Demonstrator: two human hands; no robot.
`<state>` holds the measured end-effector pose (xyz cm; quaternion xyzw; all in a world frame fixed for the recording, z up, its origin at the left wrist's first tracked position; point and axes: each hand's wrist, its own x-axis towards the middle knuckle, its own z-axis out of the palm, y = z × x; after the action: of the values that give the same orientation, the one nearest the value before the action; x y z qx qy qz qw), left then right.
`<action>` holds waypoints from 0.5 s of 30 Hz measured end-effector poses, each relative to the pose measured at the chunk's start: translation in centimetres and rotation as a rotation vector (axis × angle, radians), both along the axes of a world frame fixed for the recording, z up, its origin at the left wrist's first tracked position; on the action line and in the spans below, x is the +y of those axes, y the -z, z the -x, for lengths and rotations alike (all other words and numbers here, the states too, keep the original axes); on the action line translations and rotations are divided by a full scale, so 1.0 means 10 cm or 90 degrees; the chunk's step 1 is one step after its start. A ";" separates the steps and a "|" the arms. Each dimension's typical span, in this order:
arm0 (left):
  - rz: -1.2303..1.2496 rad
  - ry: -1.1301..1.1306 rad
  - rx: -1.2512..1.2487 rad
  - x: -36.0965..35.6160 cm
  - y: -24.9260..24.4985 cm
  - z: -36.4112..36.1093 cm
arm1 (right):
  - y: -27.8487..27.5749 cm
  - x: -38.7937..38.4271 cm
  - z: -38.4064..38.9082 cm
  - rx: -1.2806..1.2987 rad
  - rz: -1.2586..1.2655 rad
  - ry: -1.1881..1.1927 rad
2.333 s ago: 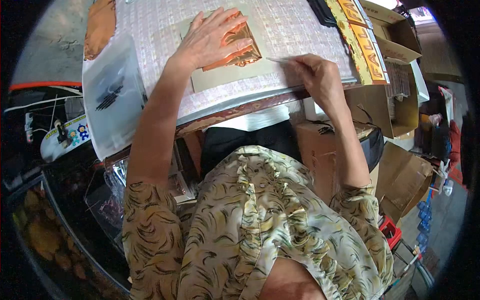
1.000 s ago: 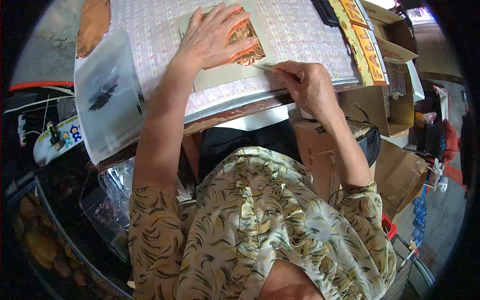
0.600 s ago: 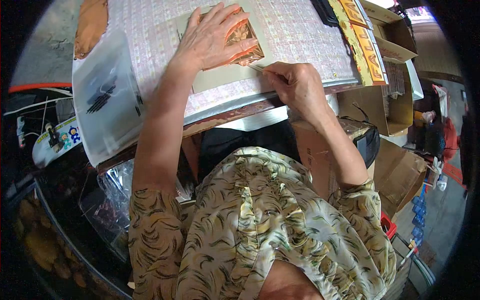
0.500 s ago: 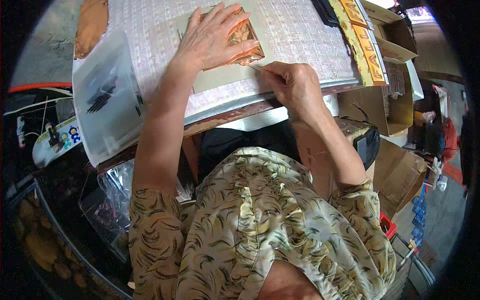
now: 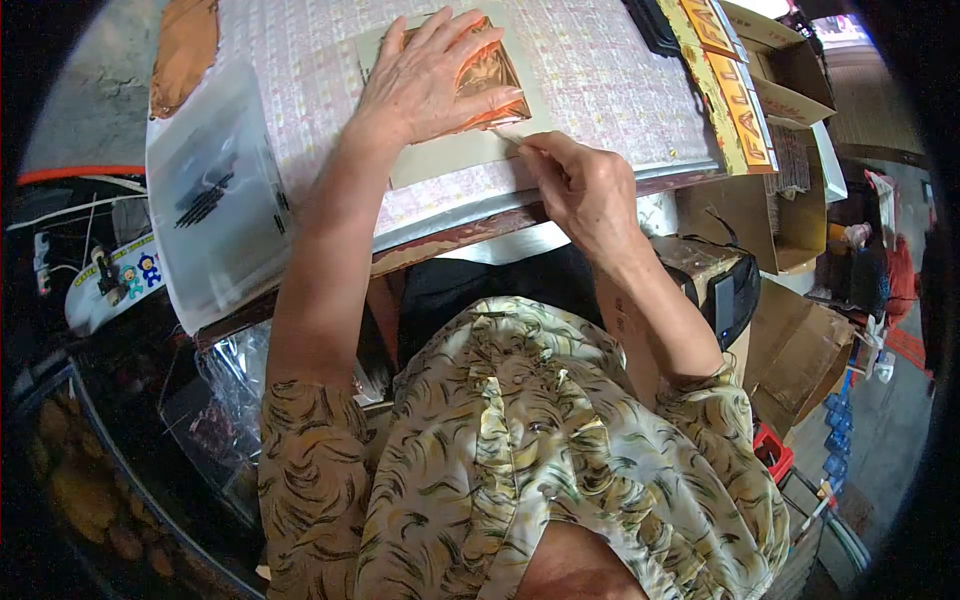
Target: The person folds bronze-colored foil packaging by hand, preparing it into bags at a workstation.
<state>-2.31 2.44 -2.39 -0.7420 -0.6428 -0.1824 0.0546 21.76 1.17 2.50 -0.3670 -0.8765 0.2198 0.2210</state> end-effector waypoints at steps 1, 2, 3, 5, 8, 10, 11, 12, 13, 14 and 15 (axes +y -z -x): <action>0.007 0.000 0.002 0.00 0.00 0.00 | -0.02 0.00 -0.03 -0.001 0.000 0.001; 0.014 0.000 0.004 0.01 0.00 0.00 | -0.03 0.00 -0.06 0.017 0.006 0.002; 0.014 0.001 0.003 0.01 0.00 0.00 | -0.04 0.00 -0.08 0.034 0.013 0.003; 0.007 -0.009 0.013 0.00 0.00 0.00 | -0.11 0.01 -0.14 0.031 0.030 0.011; 0.008 -0.010 0.007 0.00 0.03 0.00 | -0.11 0.03 -0.16 0.018 0.053 0.015; 0.009 -0.008 0.006 0.01 0.02 0.00 | -0.11 0.06 -0.18 0.007 0.060 0.010; 0.010 -0.007 0.006 0.00 0.01 0.00 | -0.10 0.07 -0.18 0.010 0.056 -0.001; 0.011 -0.007 0.007 0.00 0.02 0.01 | -0.09 0.08 -0.18 0.012 0.052 -0.012; 0.007 -0.003 0.004 0.01 0.02 0.01 | -0.09 0.08 -0.19 0.013 0.053 -0.013; 0.003 0.002 0.002 0.01 0.03 0.02 | -0.09 0.09 -0.20 0.008 0.056 -0.023; 0.003 0.002 0.002 0.01 0.02 0.02 | -0.10 0.10 -0.21 0.003 0.059 -0.033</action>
<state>-2.51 2.51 -2.60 -0.7434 -0.6420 -0.1800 0.0534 23.84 2.14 3.46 -0.3533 -0.8740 0.2669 0.2000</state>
